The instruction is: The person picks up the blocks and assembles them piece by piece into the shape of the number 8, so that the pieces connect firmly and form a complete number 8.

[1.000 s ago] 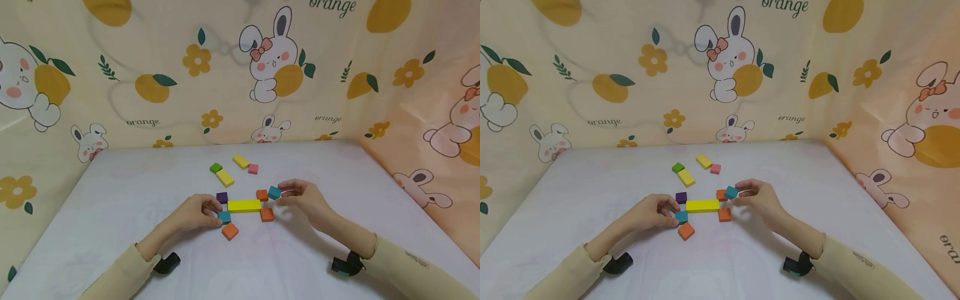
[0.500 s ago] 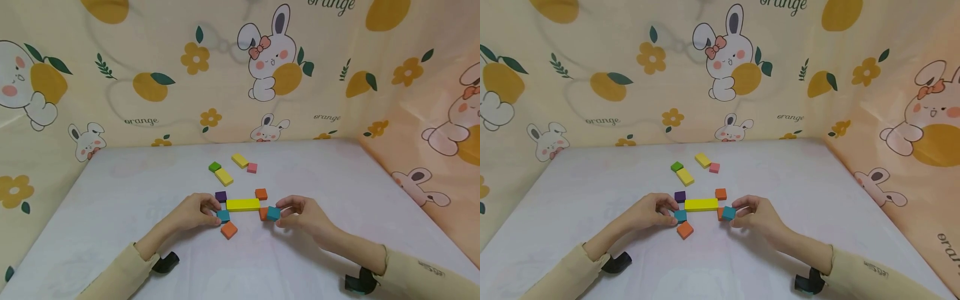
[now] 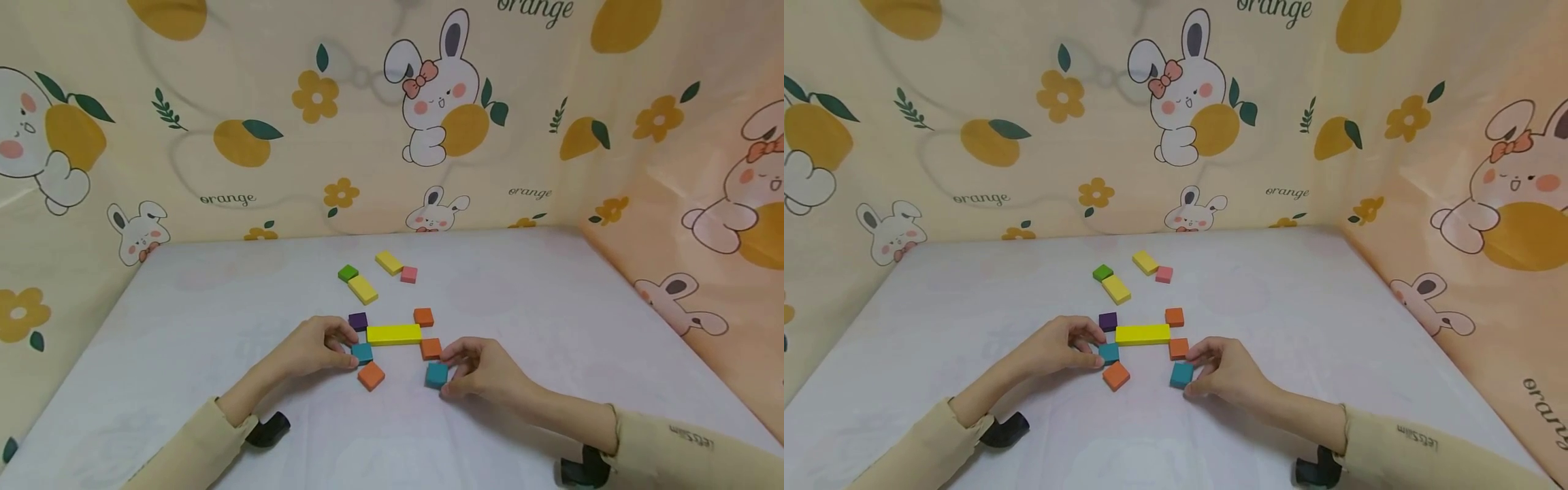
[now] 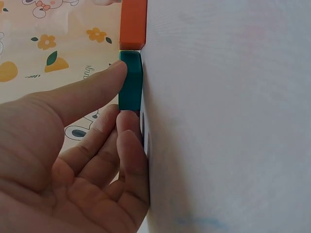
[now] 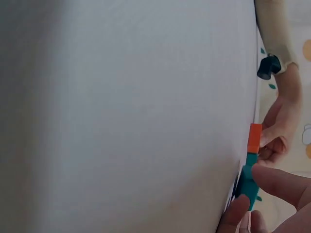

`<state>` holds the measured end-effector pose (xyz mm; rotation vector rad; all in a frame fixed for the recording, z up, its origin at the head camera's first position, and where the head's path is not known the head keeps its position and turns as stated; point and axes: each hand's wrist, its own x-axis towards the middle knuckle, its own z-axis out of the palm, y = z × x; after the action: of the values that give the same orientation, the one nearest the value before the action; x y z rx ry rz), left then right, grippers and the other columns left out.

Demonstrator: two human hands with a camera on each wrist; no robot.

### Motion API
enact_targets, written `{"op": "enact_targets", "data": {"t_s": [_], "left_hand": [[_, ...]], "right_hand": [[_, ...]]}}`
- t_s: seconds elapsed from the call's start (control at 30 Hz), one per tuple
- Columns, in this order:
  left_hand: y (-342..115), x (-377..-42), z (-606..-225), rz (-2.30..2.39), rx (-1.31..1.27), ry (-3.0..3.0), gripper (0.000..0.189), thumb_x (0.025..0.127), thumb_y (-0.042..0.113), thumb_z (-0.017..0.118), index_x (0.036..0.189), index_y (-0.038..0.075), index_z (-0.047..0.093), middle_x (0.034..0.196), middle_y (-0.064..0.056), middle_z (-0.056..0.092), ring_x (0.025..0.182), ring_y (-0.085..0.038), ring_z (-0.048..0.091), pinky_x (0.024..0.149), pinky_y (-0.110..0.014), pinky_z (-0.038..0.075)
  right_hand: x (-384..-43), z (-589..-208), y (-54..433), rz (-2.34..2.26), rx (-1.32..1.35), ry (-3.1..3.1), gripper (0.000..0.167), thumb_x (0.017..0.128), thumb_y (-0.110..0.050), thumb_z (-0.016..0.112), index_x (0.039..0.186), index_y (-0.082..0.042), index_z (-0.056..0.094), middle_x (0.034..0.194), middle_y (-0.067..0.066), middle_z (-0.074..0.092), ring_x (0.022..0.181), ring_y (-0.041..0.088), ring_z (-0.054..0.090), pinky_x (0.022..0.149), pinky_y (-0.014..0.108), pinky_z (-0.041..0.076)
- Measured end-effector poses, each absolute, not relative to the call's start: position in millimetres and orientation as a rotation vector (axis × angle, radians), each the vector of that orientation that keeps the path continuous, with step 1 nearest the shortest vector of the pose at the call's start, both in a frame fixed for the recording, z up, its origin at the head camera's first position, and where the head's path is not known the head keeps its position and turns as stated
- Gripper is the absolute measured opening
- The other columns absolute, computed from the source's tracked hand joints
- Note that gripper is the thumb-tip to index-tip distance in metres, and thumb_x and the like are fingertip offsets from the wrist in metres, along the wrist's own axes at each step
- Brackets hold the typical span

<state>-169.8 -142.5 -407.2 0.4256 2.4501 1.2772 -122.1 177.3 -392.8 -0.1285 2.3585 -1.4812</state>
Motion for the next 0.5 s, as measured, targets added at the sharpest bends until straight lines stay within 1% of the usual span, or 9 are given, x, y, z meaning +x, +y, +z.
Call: {"op": "enact_targets", "data": {"t_s": [0.1, 0.23, 0.37, 0.5], "left_hand": [[-142.0, -170.0, -406.9, 1.276, 0.425, 2.449, 0.030, 0.079, 0.020, 0.085, 0.102, 0.014, 0.067, 0.095, 0.003, 0.066, 0.080, -0.018, 0.060, 0.076, -0.032, 0.051], [-141.2, -169.9, -406.0, 1.276, 0.417, 2.453, 0.030, 0.079, 0.020, 0.085, 0.102, 0.013, 0.067, 0.095, 0.003, 0.066, 0.080, -0.018, 0.060, 0.076, -0.031, 0.052], [-141.4, -169.6, -405.8, 1.276, 0.411, 2.455, 0.029, 0.079, 0.019, 0.085, 0.101, 0.013, 0.067, 0.095, 0.003, 0.066, 0.079, -0.018, 0.060, 0.076, -0.031, 0.051], [-141.1, -169.6, -406.1, 1.275, 0.401, 2.454, 0.030, 0.079, 0.019, 0.085, 0.102, 0.014, 0.067, 0.095, 0.003, 0.066, 0.079, -0.018, 0.060, 0.076, -0.031, 0.052]], "right_hand": [[-123.1, -394.1, 179.2, -1.474, -0.138, 2.369, 0.045, 0.069, -0.009, 0.091, 0.105, -0.003, 0.066, 0.093, 0.009, 0.066, 0.073, 0.025, 0.061, 0.067, 0.029, 0.053], [-123.3, -395.0, 181.7, -1.467, -0.154, 2.382, 0.041, 0.069, -0.010, 0.090, 0.102, -0.003, 0.067, 0.088, 0.010, 0.066, 0.072, 0.025, 0.061, 0.067, 0.028, 0.053], [-124.1, -395.6, 179.8, -1.443, -0.175, 2.413, 0.038, 0.070, -0.012, 0.090, 0.100, -0.004, 0.068, 0.084, 0.009, 0.064, 0.070, 0.024, 0.058, 0.061, 0.026, 0.051], [-124.4, -396.7, 176.4, -1.429, -0.161, 2.443, 0.037, 0.069, -0.012, 0.091, 0.098, -0.006, 0.069, 0.083, 0.009, 0.063, 0.068, 0.023, 0.055, 0.056, 0.025, 0.047]]}}
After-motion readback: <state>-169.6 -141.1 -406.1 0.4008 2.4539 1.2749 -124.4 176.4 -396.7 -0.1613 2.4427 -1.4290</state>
